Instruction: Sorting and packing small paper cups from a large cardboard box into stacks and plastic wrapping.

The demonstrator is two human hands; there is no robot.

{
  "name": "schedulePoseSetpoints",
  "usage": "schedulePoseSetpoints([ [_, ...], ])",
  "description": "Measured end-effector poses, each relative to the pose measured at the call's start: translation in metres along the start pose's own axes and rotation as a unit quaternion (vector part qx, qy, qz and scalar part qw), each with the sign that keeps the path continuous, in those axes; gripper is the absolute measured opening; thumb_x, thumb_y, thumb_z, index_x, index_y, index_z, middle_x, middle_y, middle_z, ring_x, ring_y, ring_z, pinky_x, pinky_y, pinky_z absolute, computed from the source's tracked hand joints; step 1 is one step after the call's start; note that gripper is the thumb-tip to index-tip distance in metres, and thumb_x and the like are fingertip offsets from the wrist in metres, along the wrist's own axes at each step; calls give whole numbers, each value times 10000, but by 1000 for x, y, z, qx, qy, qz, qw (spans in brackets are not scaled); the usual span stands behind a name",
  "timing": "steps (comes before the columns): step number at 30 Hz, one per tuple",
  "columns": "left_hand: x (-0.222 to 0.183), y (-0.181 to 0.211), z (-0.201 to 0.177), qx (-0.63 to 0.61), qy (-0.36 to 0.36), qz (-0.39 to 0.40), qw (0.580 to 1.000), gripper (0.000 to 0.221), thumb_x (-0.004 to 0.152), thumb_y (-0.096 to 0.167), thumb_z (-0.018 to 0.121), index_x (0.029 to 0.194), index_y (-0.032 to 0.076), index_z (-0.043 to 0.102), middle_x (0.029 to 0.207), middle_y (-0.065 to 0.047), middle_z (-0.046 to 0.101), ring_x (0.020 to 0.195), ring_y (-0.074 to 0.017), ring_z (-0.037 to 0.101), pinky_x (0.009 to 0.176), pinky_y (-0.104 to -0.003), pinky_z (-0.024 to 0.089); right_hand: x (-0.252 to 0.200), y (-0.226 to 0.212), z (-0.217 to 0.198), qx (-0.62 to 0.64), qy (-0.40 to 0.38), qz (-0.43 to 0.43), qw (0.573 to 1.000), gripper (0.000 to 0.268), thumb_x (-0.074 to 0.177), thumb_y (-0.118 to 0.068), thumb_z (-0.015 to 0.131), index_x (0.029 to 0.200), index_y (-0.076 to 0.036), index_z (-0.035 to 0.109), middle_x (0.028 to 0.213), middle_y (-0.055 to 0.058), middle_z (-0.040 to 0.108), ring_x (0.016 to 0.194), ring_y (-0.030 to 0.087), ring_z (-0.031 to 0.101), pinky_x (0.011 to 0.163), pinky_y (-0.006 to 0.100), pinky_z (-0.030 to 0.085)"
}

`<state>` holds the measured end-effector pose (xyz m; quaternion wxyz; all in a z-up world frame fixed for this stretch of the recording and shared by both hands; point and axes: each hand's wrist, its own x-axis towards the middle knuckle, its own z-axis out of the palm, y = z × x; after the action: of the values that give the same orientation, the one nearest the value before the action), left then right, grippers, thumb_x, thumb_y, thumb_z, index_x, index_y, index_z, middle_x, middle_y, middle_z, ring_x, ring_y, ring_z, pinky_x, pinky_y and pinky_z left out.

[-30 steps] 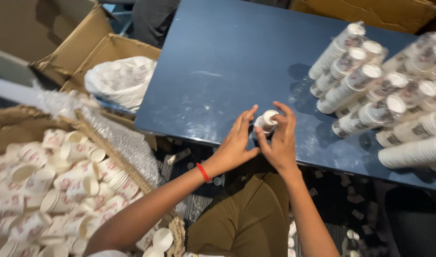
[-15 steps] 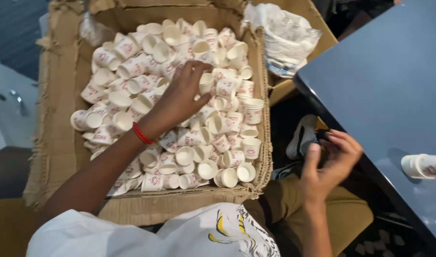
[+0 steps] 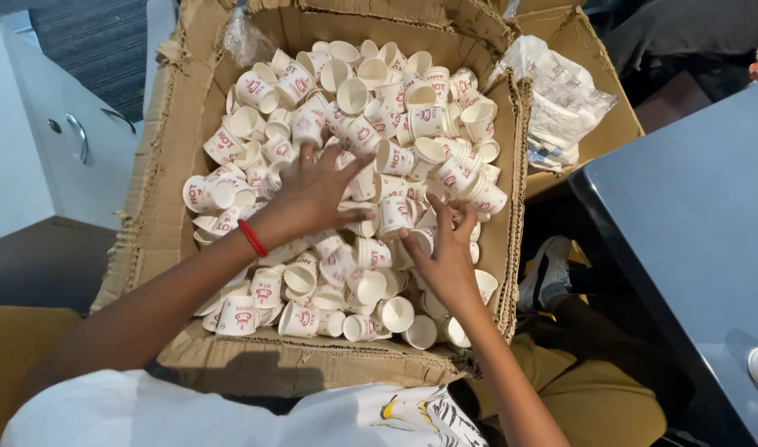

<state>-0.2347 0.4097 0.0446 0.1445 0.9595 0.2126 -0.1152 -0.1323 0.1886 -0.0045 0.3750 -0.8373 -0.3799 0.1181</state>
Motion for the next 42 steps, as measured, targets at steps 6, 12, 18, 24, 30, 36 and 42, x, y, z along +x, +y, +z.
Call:
schedulePoseSetpoints([
  [6,10,2,36,-89,-89,99,987,1072,802,742,696,1629,320,161,1585,-323,182,1379,-712,149,1114,-721,252,-7,10,-4,-43,18,9,999,672,932,-479,695,1464,-123,489,1460,320,413,1370,506,401,1121,564,363],
  [12,21,1,42,-88,-96,111,985,1131,753,765,653,1634,328,96,1574,-310,186,1366,-683,267,1094,-695,341,11,18,-19,-27,-89,39,995,700,928,-536,627,1501,-160,485,1503,291,399,1378,471,395,1126,531,358],
  [18,31,-12,52,-85,-107,123,983,1125,734,764,731,1622,310,210,1513,-374,275,1342,-671,294,1128,-651,316,13,16,-5,159,-168,74,970,751,955,-549,585,1532,-100,415,1489,229,484,1386,325,492,1124,472,417],
  [24,24,-8,43,-193,-107,148,964,1105,667,714,750,1587,270,328,1472,-310,437,1406,-522,416,1155,-549,363,20,-3,-23,376,-240,279,850,778,847,-464,604,1545,-262,325,1591,137,351,1143,420,632,722,430,608],
  [30,17,6,68,-235,-178,91,951,1282,614,707,809,1604,178,188,1530,-406,200,1404,-594,301,1128,-557,351,11,-6,-14,405,-223,262,847,863,820,-434,648,1569,-294,242,1661,78,190,1187,398,609,672,373,615],
  [36,19,3,61,-129,-215,60,966,1316,675,744,785,1651,185,102,1597,-411,105,1468,-589,191,1163,-560,318,3,58,29,313,-217,151,912,856,1009,-501,664,1700,-233,236,1697,163,315,1446,258,438,978,252,470],
  [42,19,-5,59,-359,-242,25,901,1320,623,602,807,1606,68,106,1619,-257,261,1461,-369,378,1109,-459,443,11,16,3,418,-230,233,847,817,840,-419,641,1577,-290,310,1597,110,331,1271,299,537,624,347,565],
])
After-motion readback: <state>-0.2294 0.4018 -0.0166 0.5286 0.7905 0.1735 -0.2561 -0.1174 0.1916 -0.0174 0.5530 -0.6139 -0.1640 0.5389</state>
